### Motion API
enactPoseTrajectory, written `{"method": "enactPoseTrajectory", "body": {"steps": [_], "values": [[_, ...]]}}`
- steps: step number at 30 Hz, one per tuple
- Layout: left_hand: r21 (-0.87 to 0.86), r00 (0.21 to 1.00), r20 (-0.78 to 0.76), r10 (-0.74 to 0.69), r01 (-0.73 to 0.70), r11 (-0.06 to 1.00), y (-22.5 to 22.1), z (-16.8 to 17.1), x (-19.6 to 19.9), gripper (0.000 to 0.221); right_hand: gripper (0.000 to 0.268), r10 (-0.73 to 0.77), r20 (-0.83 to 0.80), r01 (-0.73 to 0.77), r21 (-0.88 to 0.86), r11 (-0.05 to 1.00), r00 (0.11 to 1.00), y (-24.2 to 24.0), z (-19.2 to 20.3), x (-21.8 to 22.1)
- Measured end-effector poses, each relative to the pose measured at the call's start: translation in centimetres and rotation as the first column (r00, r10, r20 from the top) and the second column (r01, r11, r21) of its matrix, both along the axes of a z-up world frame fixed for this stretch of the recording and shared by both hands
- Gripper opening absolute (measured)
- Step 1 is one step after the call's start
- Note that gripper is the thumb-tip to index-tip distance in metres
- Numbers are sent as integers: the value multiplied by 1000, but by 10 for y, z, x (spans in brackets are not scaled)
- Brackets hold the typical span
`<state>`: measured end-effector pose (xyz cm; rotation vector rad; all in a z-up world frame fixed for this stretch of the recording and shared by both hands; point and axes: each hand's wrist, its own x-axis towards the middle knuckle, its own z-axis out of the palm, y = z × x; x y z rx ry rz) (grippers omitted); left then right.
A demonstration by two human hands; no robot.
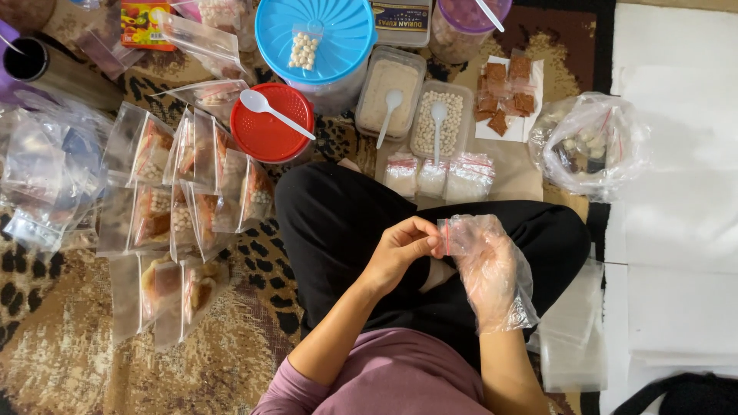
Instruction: Manually portioning and packing small white food items into plastic bags
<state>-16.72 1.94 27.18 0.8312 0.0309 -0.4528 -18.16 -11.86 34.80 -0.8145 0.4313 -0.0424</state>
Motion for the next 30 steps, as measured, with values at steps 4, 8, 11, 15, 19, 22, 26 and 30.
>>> {"method": "enactPoseTrajectory", "body": {"steps": [4,8,11,15,19,22,26,30], "values": [[46,1000,4,-8,8,999,4,3,0,14,17,51,21,-49,-93,994,998,-7,-14,-1],[118,999,14,-31,29,993,4,-6,-1,13,17,42,35,-32,-254,967,999,2,-9,-2],[136,999,17,-40,37,990,3,-2,-2,13,15,19,47,-5,-289,957,999,8,1,-2],[123,999,12,-41,40,992,3,4,-1,15,15,4,39,10,-349,937,999,14,11,-2],[113,998,14,-61,59,992,5,2,-3,15,15,19,46,0,-382,924,999,16,13,-1],[80,998,9,-65,64,995,5,-6,-5,14,14,-24,21,31,-472,881,999,26,27,1],[74,998,7,-57,57,996,4,-7,-5,13,15,-26,6,26,-480,877,1000,26,27,1],[85,999,18,-45,44,995,3,-4,-5,12,13,114,-99,-150,-735,662,989,23,44,0]]}}
